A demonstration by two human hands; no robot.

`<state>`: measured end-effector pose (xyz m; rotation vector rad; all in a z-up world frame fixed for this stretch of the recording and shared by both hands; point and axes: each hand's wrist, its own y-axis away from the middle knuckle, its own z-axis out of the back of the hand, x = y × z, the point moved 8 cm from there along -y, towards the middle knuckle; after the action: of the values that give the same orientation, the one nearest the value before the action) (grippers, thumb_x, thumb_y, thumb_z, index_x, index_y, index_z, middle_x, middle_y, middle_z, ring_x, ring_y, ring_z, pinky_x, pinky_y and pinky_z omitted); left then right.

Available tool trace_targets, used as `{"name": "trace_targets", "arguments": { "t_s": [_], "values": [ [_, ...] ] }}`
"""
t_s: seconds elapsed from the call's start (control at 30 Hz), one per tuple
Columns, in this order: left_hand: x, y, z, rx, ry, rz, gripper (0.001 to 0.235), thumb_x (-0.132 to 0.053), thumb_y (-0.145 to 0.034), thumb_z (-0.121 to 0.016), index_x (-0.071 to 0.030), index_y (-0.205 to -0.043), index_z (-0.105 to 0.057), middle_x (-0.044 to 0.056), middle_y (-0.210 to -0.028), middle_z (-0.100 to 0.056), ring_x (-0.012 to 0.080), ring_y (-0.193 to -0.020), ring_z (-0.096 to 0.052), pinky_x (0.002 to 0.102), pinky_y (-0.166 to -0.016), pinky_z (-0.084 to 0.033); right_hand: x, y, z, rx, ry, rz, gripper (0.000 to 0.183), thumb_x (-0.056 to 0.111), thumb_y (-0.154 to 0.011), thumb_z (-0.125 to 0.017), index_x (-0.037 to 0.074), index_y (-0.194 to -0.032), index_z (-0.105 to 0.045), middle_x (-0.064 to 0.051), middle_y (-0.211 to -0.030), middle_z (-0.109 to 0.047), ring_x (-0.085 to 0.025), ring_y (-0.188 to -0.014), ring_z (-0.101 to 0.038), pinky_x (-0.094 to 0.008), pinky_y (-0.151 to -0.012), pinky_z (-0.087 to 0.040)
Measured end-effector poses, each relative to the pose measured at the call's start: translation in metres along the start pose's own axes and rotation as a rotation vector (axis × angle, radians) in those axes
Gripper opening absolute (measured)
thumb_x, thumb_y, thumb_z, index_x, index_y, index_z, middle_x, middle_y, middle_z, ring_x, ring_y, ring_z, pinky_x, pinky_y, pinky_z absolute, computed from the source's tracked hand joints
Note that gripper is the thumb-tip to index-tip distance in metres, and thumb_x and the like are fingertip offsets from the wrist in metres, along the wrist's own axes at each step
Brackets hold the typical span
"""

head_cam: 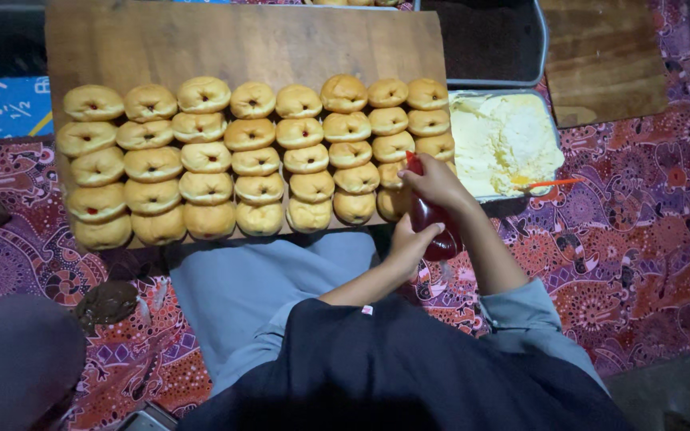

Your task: The person fills rows of small round buns with a dark brown paste and a red sauce using piping bags. They work systematically across a wooden board, then move the board and continue filling a new batch of buns.

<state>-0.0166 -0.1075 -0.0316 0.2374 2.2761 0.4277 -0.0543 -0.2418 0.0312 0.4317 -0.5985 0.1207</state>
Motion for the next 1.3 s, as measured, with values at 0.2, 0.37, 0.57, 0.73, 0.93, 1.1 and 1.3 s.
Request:
{"name": "trace_targets", "arguments": {
  "t_s": [0.2, 0.37, 0.57, 0.73, 0.93, 1.1, 1.3],
  "values": [
    [-0.003, -0.015, -0.004, -0.031, -0.002, -0.015, 0.037, -0.008, -0.084, -0.077, -0.002, -0.115, -0.059, 0.009, -0.107, -0.070, 0.0172, -0.095, -0.068, 0.034, -0.086, -0.056, -0.007, -0.030, -0.005, 0.139, 0.142, 0.037, 0.049, 0.041, -0.089, -0.073, -0.004, -0.109, -0.067, -0.024, -0.098, -0.073, -0.031, -0.088, -0.072, -0.043, -0.078, -0.054],
    [-0.003, -0.023, -0.005, 0.001, 0.061, -0.031, 0.037, -0.007, -0.084, -0.076, -0.002, -0.116, -0.059, 0.008, -0.106, -0.070, 0.0150, -0.093, -0.068, 0.032, -0.084, -0.056, -0.019, -0.045, -0.012, 0.213, 0.154, 0.003, 0.048, 0.041, -0.088, -0.070, -0.003, -0.106, -0.070, -0.023, -0.093, -0.074, -0.031, -0.085, -0.073, -0.043, -0.076, -0.054],
    [0.004, -0.029, -0.002, -0.016, 0.127, 0.040, 0.035, -0.008, -0.084, -0.074, -0.002, -0.115, -0.058, 0.008, -0.102, -0.069, 0.0171, -0.090, -0.068, 0.035, -0.081, -0.057, -0.026, -0.059, -0.017, 0.184, 0.211, 0.070, 0.048, 0.042, -0.090, -0.068, -0.005, -0.100, -0.072, -0.025, -0.088, -0.073, -0.036, -0.084, -0.074, -0.045, -0.076, -0.055],
    [0.004, -0.033, -0.001, -0.032, 0.130, -0.013, 0.035, -0.007, -0.084, -0.073, -0.002, -0.116, -0.060, 0.007, -0.105, -0.070, 0.0166, -0.093, -0.067, 0.033, -0.085, -0.056, -0.041, -0.070, -0.026, 0.199, 0.283, 0.029, 0.050, 0.044, -0.092, -0.065, -0.006, -0.097, -0.071, -0.028, -0.088, -0.072, -0.042, -0.085, -0.072, -0.050, -0.077, -0.054],
    [0.004, -0.038, 0.003, -0.064, 0.153, -0.026, 0.035, -0.006, -0.084, -0.072, -0.002, -0.116, -0.060, 0.008, -0.107, -0.070, 0.0161, -0.095, -0.067, 0.033, -0.087, -0.055, -0.045, -0.080, -0.033, 0.093, 0.310, 0.068, 0.049, 0.040, -0.100, -0.057, -0.007, -0.096, -0.071, -0.034, -0.090, -0.068, -0.050, -0.089, -0.067, -0.055, -0.081, -0.052],
    [0.011, -0.033, 0.006, -0.108, 0.147, 0.044, 0.035, -0.006, -0.084, -0.073, -0.002, -0.116, -0.060, 0.008, -0.106, -0.069, 0.0172, -0.093, -0.066, 0.034, -0.084, -0.056, -0.046, -0.076, -0.032, -0.019, 0.316, 0.058, 0.051, 0.037, -0.104, -0.051, -0.007, -0.090, -0.072, -0.034, -0.090, -0.068, -0.051, -0.089, -0.067, -0.055, -0.083, -0.052],
    [0.002, -0.030, 0.007, -0.129, 0.154, 0.004, 0.037, -0.005, -0.082, -0.072, -0.001, -0.116, -0.060, 0.009, -0.108, -0.070, 0.0167, -0.094, -0.067, 0.033, -0.084, -0.056, -0.028, -0.065, -0.024, -0.068, 0.310, 0.041, 0.050, 0.037, -0.101, -0.052, -0.006, -0.087, -0.073, -0.034, -0.090, -0.068, -0.050, -0.089, -0.066, -0.055, -0.086, -0.051]
  ]
}}
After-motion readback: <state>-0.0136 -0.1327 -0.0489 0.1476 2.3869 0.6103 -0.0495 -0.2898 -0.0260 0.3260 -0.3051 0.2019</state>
